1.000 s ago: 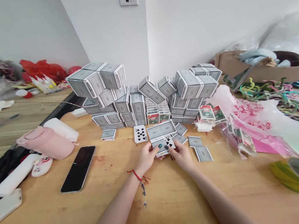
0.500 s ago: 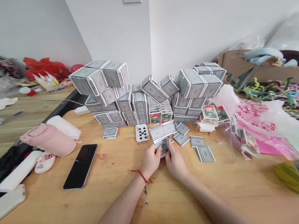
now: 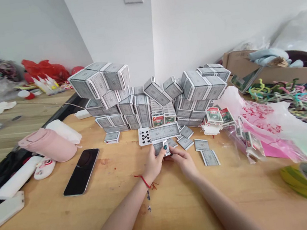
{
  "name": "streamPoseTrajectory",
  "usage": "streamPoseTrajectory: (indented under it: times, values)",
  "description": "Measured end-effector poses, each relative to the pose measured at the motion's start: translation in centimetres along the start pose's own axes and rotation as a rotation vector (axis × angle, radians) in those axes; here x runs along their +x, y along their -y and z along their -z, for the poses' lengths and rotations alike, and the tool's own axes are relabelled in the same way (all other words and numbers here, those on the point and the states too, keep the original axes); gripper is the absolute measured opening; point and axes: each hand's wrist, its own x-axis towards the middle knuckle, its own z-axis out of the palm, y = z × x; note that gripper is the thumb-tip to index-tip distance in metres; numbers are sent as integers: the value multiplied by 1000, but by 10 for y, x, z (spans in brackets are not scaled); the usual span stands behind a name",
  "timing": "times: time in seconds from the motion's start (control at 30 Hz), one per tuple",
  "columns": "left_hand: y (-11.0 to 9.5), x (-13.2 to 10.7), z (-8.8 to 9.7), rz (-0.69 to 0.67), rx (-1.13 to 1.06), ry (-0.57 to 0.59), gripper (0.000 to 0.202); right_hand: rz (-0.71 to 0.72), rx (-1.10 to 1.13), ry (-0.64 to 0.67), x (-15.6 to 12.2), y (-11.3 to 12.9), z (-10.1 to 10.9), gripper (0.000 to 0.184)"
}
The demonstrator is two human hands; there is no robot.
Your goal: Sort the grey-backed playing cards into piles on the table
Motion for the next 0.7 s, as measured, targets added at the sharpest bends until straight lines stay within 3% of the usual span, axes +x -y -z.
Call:
streamPoseTrajectory:
  times: [0.1, 0.23, 0.5, 0.6, 0.7]
  values:
    - [0, 1, 1, -54, 49, -53, 34, -105, 287, 27, 2, 6, 4, 25]
    - [-1, 0, 1, -92, 147, -47, 27, -161, 377, 55, 4, 7, 5, 20]
    - [1, -6, 1, -49, 234, 13, 22, -138, 186, -68, 7, -1, 10, 22]
    - [-2, -5, 0, 10, 127, 35, 35, -111, 50, -91, 7, -3, 11, 20]
    - [-9, -2, -2, 52, -17, -35, 51, -50, -165, -104, 6, -6, 9, 16]
